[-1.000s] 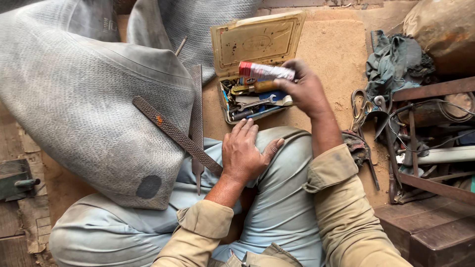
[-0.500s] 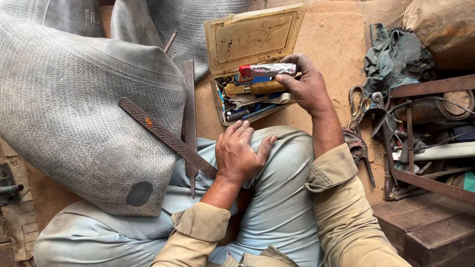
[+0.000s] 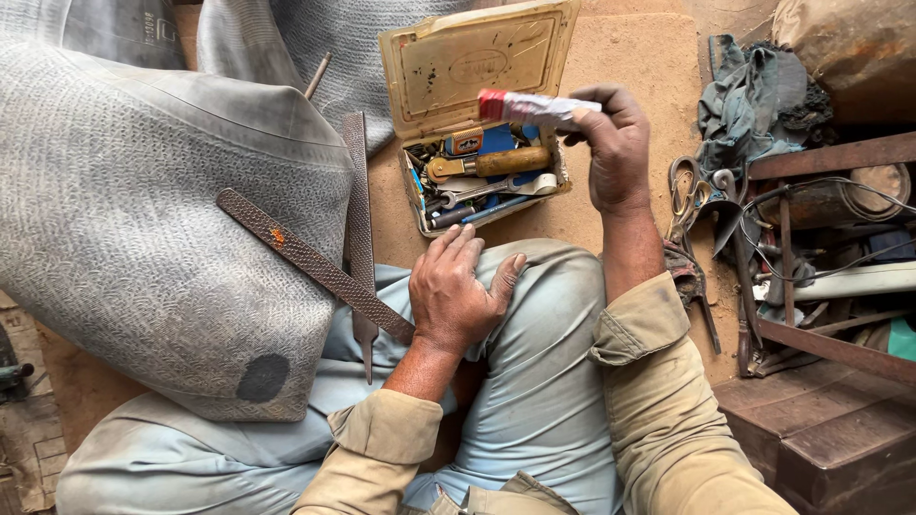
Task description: The person files the surface of a large grey rubber tube around a hole, applies adhesive from a tube taken from a toolbox, and uses scissors to cut a circular patch.
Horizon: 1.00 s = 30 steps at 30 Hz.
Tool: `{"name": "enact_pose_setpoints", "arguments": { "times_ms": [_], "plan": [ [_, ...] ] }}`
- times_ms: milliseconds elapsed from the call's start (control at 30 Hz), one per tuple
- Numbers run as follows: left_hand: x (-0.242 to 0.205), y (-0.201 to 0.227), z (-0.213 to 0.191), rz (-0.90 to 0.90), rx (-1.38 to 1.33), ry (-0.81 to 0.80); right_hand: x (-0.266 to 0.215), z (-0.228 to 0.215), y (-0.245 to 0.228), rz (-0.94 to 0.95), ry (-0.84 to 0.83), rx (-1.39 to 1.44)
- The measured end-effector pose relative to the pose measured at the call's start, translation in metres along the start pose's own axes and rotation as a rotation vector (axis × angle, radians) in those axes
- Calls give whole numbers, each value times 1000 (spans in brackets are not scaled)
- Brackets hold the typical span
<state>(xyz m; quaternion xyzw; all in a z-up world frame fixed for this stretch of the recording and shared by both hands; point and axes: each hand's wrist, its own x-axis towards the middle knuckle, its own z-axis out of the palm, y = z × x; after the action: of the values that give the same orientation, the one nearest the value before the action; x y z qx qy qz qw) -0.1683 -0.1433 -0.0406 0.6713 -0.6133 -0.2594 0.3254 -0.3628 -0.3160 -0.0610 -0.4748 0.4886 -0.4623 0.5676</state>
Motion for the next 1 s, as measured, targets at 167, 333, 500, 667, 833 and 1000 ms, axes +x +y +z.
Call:
{"name": "enact_pose_setpoints", "arguments": {
  "times_ms": [167,333,500,667,833,1000],
  "plan": [
    [0,-1,2,2,12,10,14,25,3,83,-103,80],
    [1,-1,2,-7,19,11,19,28,4,1,32,-205],
    [1,-2,4,3,21,28,3,22,15,416,-187,-862],
    [1,-1,4,-1,20,39,3,48,24,119,-385,-1423],
    [1,1,1,-4,9,42,1,57,13,37,-460,-1553],
    [0,0,1,11,-7,60,-6,26,-1,-208,-189,-1176]
  ]
}}
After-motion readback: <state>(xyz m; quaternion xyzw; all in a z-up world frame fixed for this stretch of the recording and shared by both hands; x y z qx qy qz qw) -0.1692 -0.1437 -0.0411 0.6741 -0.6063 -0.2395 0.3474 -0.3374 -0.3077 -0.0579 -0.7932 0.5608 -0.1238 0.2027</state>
